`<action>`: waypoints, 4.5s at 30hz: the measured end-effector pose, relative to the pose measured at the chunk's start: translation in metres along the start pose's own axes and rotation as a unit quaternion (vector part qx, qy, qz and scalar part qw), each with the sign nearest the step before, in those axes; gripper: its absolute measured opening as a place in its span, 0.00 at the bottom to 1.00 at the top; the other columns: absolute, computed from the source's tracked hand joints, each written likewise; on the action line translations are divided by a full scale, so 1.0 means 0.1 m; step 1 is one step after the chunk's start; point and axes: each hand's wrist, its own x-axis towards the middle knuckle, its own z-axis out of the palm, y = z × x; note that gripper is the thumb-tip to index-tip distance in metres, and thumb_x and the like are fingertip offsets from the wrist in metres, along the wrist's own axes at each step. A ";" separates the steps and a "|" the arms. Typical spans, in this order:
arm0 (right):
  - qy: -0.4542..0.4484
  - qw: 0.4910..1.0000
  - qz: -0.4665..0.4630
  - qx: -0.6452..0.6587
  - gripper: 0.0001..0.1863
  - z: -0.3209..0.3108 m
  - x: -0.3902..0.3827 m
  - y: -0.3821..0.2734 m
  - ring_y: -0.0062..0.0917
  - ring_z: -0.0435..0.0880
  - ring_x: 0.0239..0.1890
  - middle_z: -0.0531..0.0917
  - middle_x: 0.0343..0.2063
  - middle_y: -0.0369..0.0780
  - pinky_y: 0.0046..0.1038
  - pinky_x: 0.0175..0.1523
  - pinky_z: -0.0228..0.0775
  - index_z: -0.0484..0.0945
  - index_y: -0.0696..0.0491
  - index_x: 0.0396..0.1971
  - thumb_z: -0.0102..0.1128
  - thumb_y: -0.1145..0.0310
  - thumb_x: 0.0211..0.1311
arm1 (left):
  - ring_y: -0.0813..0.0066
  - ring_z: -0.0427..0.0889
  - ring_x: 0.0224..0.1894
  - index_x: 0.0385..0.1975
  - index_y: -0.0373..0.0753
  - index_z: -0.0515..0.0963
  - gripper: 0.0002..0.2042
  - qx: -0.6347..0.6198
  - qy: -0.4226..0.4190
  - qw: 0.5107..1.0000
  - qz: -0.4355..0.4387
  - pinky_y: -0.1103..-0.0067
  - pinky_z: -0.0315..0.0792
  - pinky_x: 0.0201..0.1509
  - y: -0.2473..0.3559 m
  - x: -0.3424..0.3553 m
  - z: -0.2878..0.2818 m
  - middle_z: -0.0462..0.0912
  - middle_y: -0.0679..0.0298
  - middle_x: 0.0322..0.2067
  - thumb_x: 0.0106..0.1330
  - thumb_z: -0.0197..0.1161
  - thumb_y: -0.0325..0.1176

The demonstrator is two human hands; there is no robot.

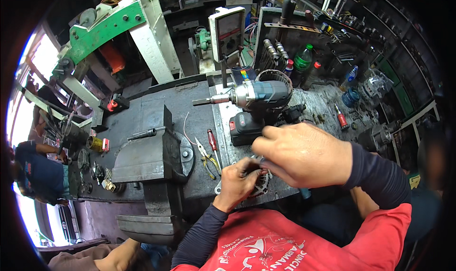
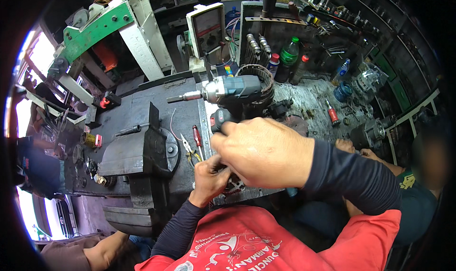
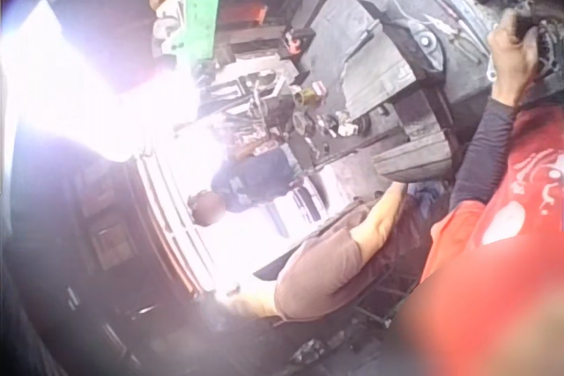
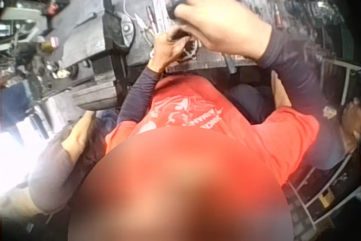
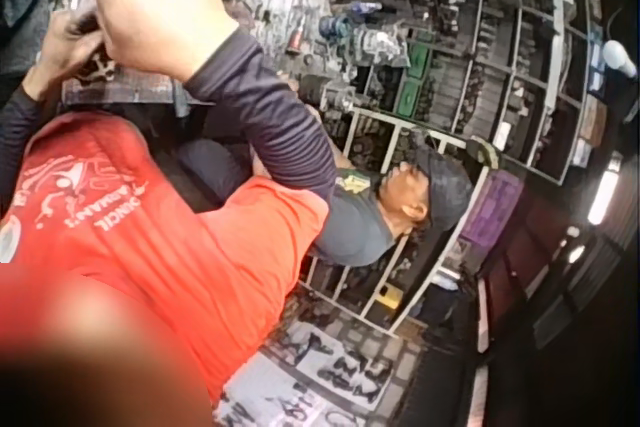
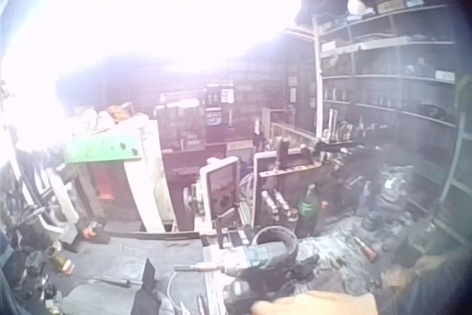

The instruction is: The person holds a metal housing and repeatedly taps a small cylindrical part into place using a hammer. They also use a screwdriver to adjust components inside the housing and handle a small ring-like part.

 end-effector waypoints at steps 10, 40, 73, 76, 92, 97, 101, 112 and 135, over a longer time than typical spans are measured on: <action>0.047 0.995 0.035 -0.078 0.22 0.07 0.01 -0.05 0.41 0.85 0.40 0.76 0.41 0.45 0.37 0.35 0.77 0.73 0.54 0.45 0.73 0.59 0.59 | 0.58 0.91 0.34 0.40 0.33 0.85 0.09 0.020 0.031 0.999 0.007 0.71 0.81 0.39 0.16 0.07 -0.01 0.88 0.52 0.30 0.61 0.74 0.26; 0.451 0.598 -0.067 0.659 0.19 1.07 0.21 0.01 0.08 0.69 0.20 0.76 0.19 0.30 0.17 0.23 0.59 0.77 0.56 0.24 0.63 0.59 0.73 | 0.52 0.78 0.56 0.36 0.38 0.89 0.09 0.158 0.042 0.985 0.057 0.62 0.69 0.63 -0.01 -0.03 0.09 0.83 0.56 0.48 0.57 0.75 0.33; 0.240 0.727 -0.086 0.638 0.17 0.75 0.56 -0.04 0.18 0.76 0.33 0.79 0.28 0.37 0.24 0.42 0.70 0.79 0.61 0.33 0.61 0.60 0.70 | 0.38 0.78 0.60 0.57 0.27 0.75 0.34 0.194 0.125 0.973 0.020 0.54 0.68 0.68 -0.07 -0.30 0.23 0.81 0.40 0.53 0.56 0.78 0.45; 0.448 0.758 -0.002 0.475 0.14 0.96 0.50 -0.22 0.25 0.78 0.32 0.80 0.29 0.40 0.27 0.44 0.73 0.78 0.61 0.34 0.58 0.64 0.74 | 0.38 0.73 0.66 0.65 0.29 0.69 0.43 0.212 0.111 0.971 0.008 0.52 0.65 0.70 -0.10 -0.29 0.27 0.76 0.42 0.61 0.53 0.78 0.49; 0.264 0.640 -0.204 0.693 0.19 0.65 1.03 0.09 0.30 0.69 0.09 0.75 0.12 0.46 0.32 0.16 0.58 0.72 0.60 0.16 0.61 0.70 0.68 | 0.42 0.76 0.65 0.62 0.29 0.71 0.42 0.172 0.089 0.980 -0.049 0.55 0.68 0.72 -0.05 -0.21 0.17 0.77 0.45 0.62 0.49 0.80 0.46; 0.039 0.686 -0.390 0.612 0.15 0.72 1.13 0.31 0.32 0.79 0.21 0.79 0.17 0.44 0.33 0.31 0.72 0.80 0.62 0.24 0.62 0.66 0.68 | 0.41 0.76 0.64 0.62 0.29 0.72 0.34 0.189 0.076 0.979 0.030 0.54 0.67 0.73 -0.08 -0.22 0.10 0.77 0.44 0.62 0.58 0.71 0.44; 0.174 0.753 -0.189 0.605 0.14 0.78 0.82 0.28 0.36 0.85 0.36 0.84 0.33 0.44 0.34 0.45 0.74 0.83 0.61 0.39 0.64 0.62 0.69 | 0.41 0.78 0.61 0.61 0.34 0.75 0.32 0.025 0.070 0.996 -0.041 0.57 0.71 0.69 -0.09 -0.23 0.10 0.79 0.46 0.58 0.55 0.76 0.35; 0.287 0.747 -0.042 0.598 0.31 1.33 0.19 0.67 0.23 0.80 0.52 0.82 0.51 0.39 0.28 0.60 0.73 0.75 0.57 0.64 0.58 0.46 0.76 | 0.50 0.90 0.51 0.47 0.29 0.84 0.18 0.066 0.224 0.972 0.024 0.66 0.82 0.57 -0.29 -0.36 0.26 0.89 0.45 0.45 0.56 0.59 0.15; 0.165 0.823 0.523 0.149 0.35 2.88 0.29 1.63 0.51 0.88 0.48 0.88 0.44 0.57 0.47 0.55 0.80 0.82 0.64 0.47 0.74 0.46 0.55 | 0.61 0.90 0.32 0.45 0.35 0.79 0.05 0.100 0.197 0.974 0.043 0.71 0.79 0.37 -0.17 -0.15 0.26 0.89 0.54 0.31 0.73 0.63 0.25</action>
